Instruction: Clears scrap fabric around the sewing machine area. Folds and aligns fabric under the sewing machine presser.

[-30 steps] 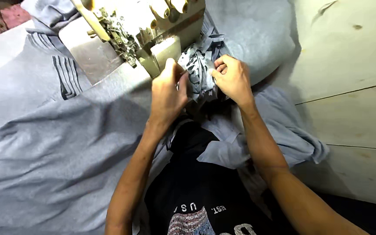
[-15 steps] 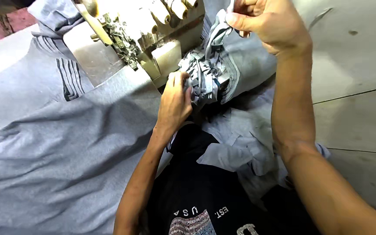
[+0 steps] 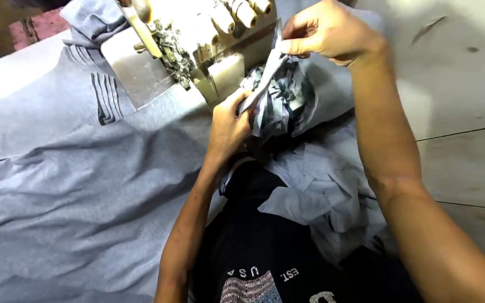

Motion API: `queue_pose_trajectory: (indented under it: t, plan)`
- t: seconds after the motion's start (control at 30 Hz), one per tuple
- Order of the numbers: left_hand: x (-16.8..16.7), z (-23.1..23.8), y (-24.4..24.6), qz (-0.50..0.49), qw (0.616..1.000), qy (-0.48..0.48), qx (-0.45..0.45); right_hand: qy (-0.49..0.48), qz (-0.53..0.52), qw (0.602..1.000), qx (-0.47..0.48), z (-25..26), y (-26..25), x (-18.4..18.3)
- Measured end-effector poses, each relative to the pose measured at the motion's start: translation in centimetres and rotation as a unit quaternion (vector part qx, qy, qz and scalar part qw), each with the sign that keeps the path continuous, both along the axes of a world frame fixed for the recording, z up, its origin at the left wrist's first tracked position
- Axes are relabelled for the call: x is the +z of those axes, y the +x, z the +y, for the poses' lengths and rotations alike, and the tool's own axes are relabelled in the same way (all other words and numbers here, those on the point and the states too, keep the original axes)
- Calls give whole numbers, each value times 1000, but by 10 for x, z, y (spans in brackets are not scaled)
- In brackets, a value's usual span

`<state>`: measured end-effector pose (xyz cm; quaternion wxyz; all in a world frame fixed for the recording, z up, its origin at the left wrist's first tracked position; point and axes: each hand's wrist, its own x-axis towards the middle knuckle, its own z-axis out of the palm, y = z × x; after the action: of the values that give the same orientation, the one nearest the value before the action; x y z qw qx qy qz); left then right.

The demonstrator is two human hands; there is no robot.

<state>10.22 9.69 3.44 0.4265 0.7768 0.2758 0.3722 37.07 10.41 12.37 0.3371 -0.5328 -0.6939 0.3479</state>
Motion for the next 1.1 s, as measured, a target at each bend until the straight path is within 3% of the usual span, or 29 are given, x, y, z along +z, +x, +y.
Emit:
queue_pose_trajectory:
  t: [0.17, 0.3, 0.4, 0.53, 0.67, 0.83, 1.1]
  plan:
    - [-9, 6, -8, 28, 994, -101, 19, -3, -125, 987, -98, 13, 3, -35]
    - [-12, 4, -7, 16, 987, -161, 23, 17, -288, 942, -173, 14, -5, -45]
    - [-11, -2, -8, -27, 979, -201, 6, 33, -329, 908, -259, 1, -22, -38]
    - [0, -19, -19, -43, 967, -251, -1, 68, -265, 916, -293, -46, -58, -34]
    - [-6, -33, -32, -29, 978, -205, -7, -11, -133, 969, -207, -83, -85, -60]
    - [-8, -39, -23, -13, 988, -151, 32, -12, 12, 974, -224, -85, -103, -93]
    - [-11, -27, -7, 17, 985, -135, 106, 23, 116, 973, -200, -68, -93, -81]
